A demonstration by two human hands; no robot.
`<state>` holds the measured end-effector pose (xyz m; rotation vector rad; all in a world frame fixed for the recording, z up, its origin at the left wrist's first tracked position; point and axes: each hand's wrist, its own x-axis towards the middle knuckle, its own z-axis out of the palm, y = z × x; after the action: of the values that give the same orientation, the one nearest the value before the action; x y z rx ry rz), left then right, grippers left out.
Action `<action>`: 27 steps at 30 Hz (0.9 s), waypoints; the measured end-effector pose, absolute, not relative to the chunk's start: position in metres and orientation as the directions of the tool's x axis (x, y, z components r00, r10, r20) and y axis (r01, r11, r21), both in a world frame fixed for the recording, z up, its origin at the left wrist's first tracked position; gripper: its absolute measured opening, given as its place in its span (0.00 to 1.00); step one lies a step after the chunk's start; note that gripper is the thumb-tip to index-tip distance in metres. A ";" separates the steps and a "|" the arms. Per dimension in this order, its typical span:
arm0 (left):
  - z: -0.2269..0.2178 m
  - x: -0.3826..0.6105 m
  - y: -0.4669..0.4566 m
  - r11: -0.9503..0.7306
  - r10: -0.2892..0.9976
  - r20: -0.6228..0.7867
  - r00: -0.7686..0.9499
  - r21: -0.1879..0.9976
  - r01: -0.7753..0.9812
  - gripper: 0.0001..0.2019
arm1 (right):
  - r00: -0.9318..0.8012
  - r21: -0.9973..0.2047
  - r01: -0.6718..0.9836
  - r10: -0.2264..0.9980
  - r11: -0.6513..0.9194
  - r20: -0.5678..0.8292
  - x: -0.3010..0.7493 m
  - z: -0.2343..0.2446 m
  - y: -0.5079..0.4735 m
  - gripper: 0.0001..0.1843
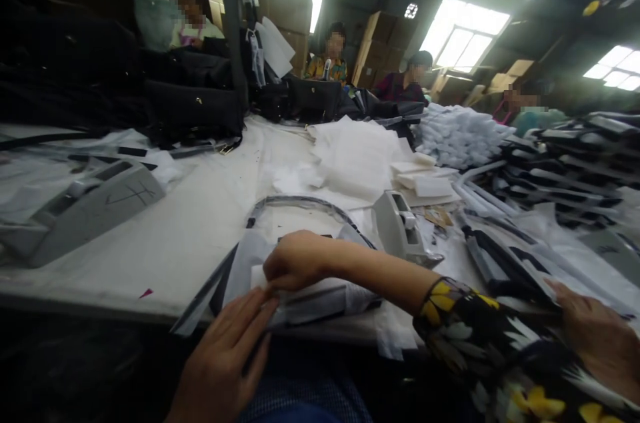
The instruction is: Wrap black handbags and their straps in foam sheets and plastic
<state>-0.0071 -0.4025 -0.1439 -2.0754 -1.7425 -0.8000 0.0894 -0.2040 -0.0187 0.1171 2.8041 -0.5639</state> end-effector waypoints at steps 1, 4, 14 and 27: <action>-0.144 -0.007 -0.403 -0.206 0.796 0.599 0.088 0.131 0.970 0.25 | -0.937 -0.337 0.130 0.005 0.932 -0.349 0.081 -0.021 -0.201 0.07; -0.144 -0.006 -0.403 -0.206 0.791 0.611 0.027 0.225 0.952 0.25 | -0.868 -0.297 0.105 -0.058 0.949 -0.493 0.061 -0.023 -0.193 0.08; -0.150 -0.003 -0.401 -0.259 0.761 0.647 -0.052 0.376 0.890 0.23 | -0.777 0.033 -0.063 -0.029 0.997 -0.629 0.025 -0.012 -0.212 0.07; -0.154 -0.004 -0.394 -0.298 0.704 0.707 -0.073 0.387 0.873 0.21 | -0.795 0.066 -0.126 -0.061 0.990 -0.604 0.009 -0.018 -0.196 0.20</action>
<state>-0.0035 -0.3939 -0.1541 -1.9975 -1.7330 -1.3066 0.0086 -0.1956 -0.0179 -0.1307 2.4903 0.1353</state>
